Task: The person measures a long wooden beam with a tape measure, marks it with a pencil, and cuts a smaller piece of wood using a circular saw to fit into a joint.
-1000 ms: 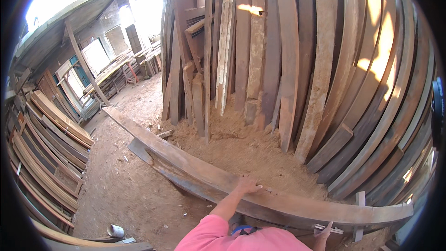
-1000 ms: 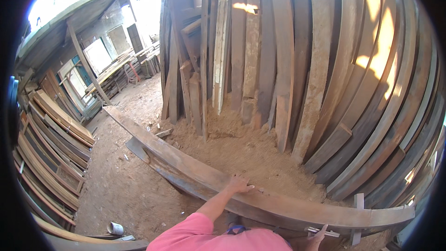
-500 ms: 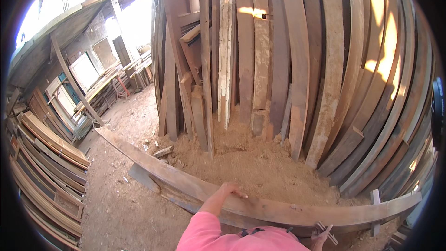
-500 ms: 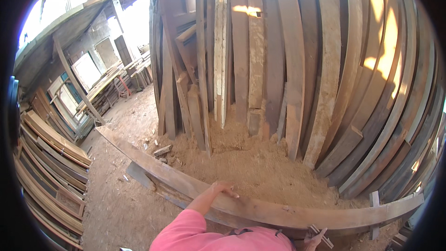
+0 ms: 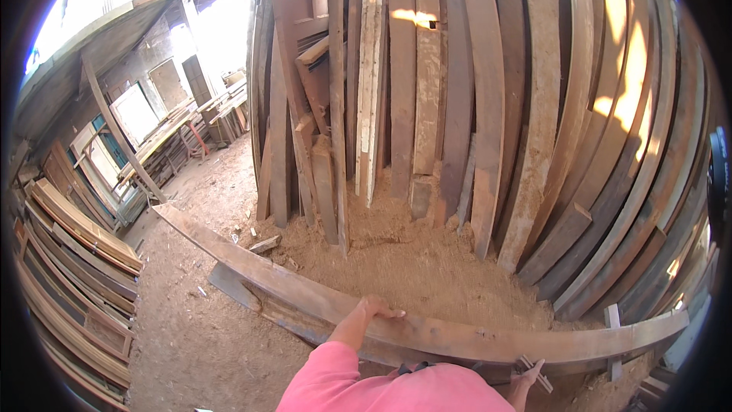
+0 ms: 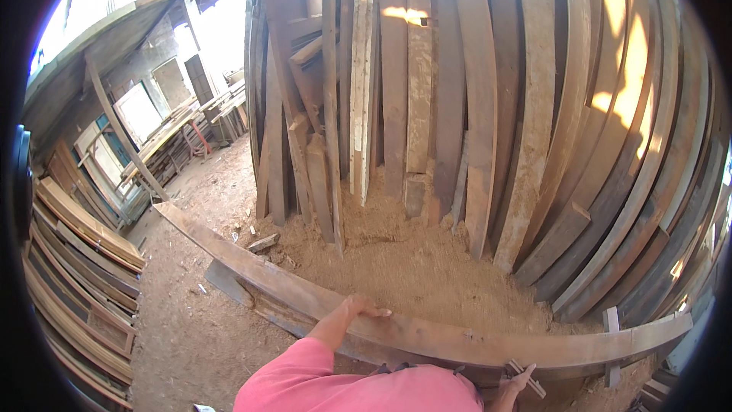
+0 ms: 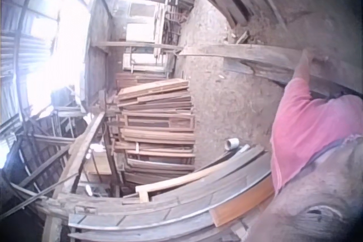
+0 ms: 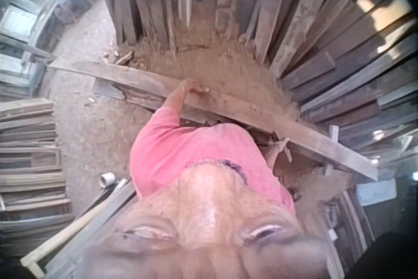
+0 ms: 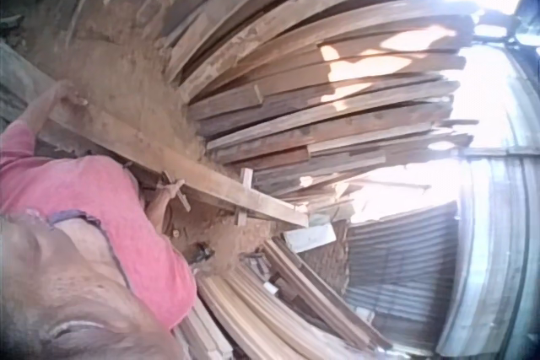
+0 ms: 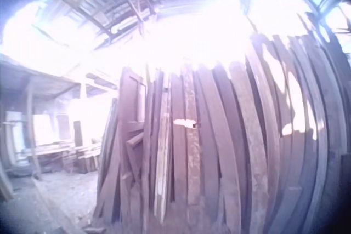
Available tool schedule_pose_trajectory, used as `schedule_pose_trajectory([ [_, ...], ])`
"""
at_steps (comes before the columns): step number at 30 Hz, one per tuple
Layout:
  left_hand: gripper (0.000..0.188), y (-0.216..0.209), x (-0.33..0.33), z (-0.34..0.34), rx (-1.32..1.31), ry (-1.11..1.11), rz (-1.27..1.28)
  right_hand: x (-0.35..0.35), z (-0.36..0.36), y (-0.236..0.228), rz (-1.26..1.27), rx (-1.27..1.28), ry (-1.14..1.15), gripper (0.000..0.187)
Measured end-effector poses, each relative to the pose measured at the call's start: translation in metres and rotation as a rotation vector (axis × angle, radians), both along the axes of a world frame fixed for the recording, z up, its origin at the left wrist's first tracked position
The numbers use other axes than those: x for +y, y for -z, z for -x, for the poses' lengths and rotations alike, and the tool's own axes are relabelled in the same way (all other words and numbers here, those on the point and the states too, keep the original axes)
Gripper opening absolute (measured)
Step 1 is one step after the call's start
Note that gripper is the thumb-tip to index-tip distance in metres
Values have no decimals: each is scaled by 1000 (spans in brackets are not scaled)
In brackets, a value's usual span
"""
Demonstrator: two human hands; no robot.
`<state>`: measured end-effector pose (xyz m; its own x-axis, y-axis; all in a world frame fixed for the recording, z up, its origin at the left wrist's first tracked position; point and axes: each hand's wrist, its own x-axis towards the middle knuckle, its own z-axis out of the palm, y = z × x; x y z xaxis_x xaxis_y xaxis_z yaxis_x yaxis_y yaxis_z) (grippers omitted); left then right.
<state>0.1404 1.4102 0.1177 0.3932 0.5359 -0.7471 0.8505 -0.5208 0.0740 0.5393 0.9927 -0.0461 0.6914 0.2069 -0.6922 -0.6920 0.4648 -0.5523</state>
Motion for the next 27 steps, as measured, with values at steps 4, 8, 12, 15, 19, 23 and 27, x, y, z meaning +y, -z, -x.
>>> schedule_pose_trajectory([
  [4,106,24,-8,41,-32,-2,-48,7,19,-5,28,19,-46,56],
  [8,108,34,-23,23,-95,67,-65,-25,21,-10,-87,-56,2,62],
  [12,104,19,-33,-1,-84,167,112,-56,39,-27,-12,-42,6,66],
  [15,103,5,-26,4,-324,168,159,-41,39,-15,-27,-215,182,63],
  [19,97,27,-13,19,-133,131,158,-24,43,-16,143,-63,282,66],
  [23,96,39,12,22,78,51,348,3,59,-77,120,-17,287,65],
  [27,94,74,26,24,120,39,421,-8,70,-62,38,-83,256,64],
])
